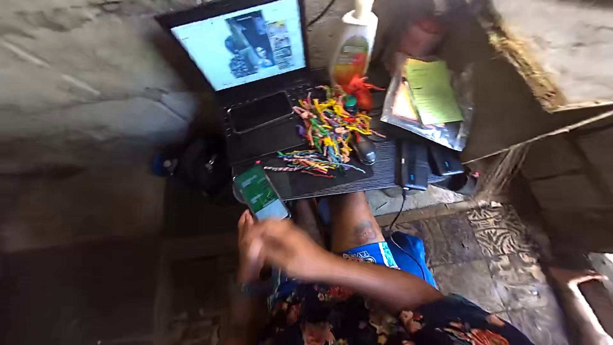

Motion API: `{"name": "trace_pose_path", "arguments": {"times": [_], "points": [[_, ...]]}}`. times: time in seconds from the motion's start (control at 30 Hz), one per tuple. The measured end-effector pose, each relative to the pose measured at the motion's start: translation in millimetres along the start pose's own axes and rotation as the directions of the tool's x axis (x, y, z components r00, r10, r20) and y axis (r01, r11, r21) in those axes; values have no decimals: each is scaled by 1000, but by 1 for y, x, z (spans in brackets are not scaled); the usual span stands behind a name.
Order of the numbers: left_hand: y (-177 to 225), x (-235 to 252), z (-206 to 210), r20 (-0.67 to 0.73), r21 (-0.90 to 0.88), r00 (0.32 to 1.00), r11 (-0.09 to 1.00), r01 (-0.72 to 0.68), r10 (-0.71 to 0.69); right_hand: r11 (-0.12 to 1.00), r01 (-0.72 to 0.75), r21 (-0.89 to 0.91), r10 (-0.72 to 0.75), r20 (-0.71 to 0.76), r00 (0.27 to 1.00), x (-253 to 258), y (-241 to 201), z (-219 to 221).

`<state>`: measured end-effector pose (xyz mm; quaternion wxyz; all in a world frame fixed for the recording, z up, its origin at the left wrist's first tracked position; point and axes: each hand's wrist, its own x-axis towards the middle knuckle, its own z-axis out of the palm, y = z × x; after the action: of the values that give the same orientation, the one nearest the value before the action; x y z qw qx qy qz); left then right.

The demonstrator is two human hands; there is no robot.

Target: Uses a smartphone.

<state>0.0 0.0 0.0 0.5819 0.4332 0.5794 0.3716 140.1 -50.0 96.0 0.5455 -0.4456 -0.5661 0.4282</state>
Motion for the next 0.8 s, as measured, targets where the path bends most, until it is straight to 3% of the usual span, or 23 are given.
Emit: {"name": "trace_pose_path", "arguments": {"times": [0.03,0.1,0.23,0.3,0.4,0.5,0.63,0.7,0.8], "points": [[-1,1,3,-14,29,1000,999,24,-24,979,-186,-79,181,-67,981,5,29,-8],[-3,8,7,11,57,997,995,78,-79,907,-402,-123,388,-120,914,17,75,-18],[-6,-2,13,18,170,998,984,56,-60,812,-583,20,582,-83,809,10,89,-13],[-6,-14,17,3,143,1000,990,16,-17,743,-650,159,657,12,754,2,79,-10],[-7,-30,18,18,6,1000,1000,0,0,724,-619,303,601,163,783,-20,80,-14],[2,-49,17,123,-158,989,985,-66,86,739,-575,352,486,312,816,-40,67,-32],[29,-70,15,332,-270,922,957,-108,197,713,-462,528,319,343,884,-60,44,-44],[43,-77,10,523,-410,821,912,4,231,715,-355,602,229,278,933,-68,38,-45],[44,-82,1,721,-541,596,824,166,353,725,-276,630,156,240,958,-74,30,-49]]}}
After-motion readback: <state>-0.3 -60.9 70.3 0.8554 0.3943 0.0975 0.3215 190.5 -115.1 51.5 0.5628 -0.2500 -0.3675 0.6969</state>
